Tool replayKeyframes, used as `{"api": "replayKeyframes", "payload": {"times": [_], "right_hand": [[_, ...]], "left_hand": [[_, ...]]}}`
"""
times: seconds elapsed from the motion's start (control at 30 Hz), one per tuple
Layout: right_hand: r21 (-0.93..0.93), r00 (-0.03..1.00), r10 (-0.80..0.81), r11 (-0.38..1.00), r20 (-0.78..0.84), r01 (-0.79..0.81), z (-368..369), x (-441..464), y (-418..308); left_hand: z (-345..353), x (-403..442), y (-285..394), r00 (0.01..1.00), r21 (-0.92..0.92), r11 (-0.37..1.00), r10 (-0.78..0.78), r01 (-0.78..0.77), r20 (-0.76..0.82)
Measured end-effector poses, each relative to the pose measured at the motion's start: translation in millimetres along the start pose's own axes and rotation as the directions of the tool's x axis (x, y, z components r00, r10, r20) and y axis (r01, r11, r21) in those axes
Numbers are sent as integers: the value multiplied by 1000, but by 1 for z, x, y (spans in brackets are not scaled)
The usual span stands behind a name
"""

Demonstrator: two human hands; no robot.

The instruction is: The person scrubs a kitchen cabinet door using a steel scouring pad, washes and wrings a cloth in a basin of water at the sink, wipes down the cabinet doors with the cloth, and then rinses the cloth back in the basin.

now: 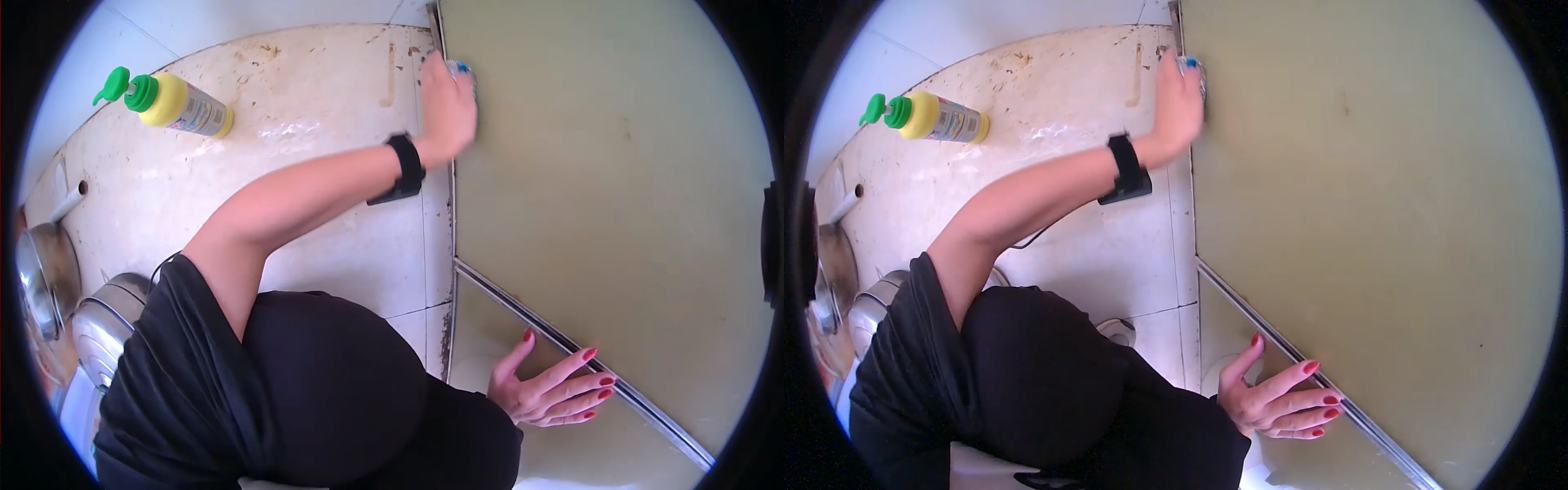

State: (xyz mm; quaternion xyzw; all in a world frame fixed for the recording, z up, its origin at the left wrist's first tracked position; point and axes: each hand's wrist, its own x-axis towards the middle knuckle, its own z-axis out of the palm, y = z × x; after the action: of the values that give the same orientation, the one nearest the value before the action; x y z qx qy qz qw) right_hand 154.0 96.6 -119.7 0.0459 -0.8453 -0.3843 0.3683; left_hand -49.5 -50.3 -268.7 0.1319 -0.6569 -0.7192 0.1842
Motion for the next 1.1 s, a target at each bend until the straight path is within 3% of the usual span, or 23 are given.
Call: {"api": "replayKeyframes", "payload": {"times": [0.03, 0.07, 0.17, 0.2, 0.3, 0.4, 0.47, 0.53, 0.6, 0.67, 0.77, 0.9, 0.97, 1.0, 1.03, 1.1], "right_hand": [[-9, 1000, -3, 1000, -6, 2, 2, 2, -1], [-23, 1000, -1, 1000, -7, 1, 2, 3, -3], [-34, 1000, 2, 999, -5, -2, -1, 4, -7], [-39, 1000, 4, 999, -11, -4, 0, 5, -7], [-21, 997, -51, 999, -58, 50, 4, 4, -2], [-51, 1000, -20, 999, -3, 19, 0, 3, -6], [-63, 1000, -16, 998, 14, 17, -2, 4, -7], [-64, 1000, -21, 998, 13, 22, -2, 3, -5], [-48, 1000, -22, 999, 4, 22, 0, 1, -3], [-32, 1000, -11, 999, 10, 12, -1, 0, -3], [-18, 1000, -2, 1000, 8, 2, -1, -1, 0], [-23, 999, -35, 999, 17, 35, -4, -1, 3], [-11, 999, -45, 999, 4, 45, -2, -4, 5], [7, 999, -46, 999, -11, 46, -1, -6, 7], [7, 999, -38, 999, 2, 38, -1, -7, 7], [14, 999, -23, 1000, 23, 23, -3, -7, 7]], "left_hand": [[0, 6, 1, 998, -35, 998, -60, 60, 8], [12, -39, 6, 991, 64, 989, 135, -133, -25], [3, -90, 45, 936, 8, 946, 320, -324, 149], [3, -66, 25, 931, 18, 936, 347, -351, 113], [2, 25, -8, 986, 54, 998, -18, 27, -168], [15, -54, 9, 985, 81, 983, 170, -167, -32], [4, -94, 46, 965, 7, 976, 216, -219, 149], [9, -56, 10, 991, -30, 991, 128, -129, -27], [13, -42, 0, 976, -7, 989, -150, 151, -161], [24, -58, 4, 899, 57, 927, -342, 370, -275], [35, -148, 20, 777, 66, 789, -582, 611, -240], [35, -128, 31, 482, 94, 474, -845, 876, -231], [34, -83, 19, 454, 20, 470, -838, 882, -303], [35, -57, 8, 502, -31, 550, -782, 835, -369], [24, -19, 17, 619, -127, 660, -743, 740, -253], [15, 21, 59, 874, -135, 908, -419, 397, -245]]}}
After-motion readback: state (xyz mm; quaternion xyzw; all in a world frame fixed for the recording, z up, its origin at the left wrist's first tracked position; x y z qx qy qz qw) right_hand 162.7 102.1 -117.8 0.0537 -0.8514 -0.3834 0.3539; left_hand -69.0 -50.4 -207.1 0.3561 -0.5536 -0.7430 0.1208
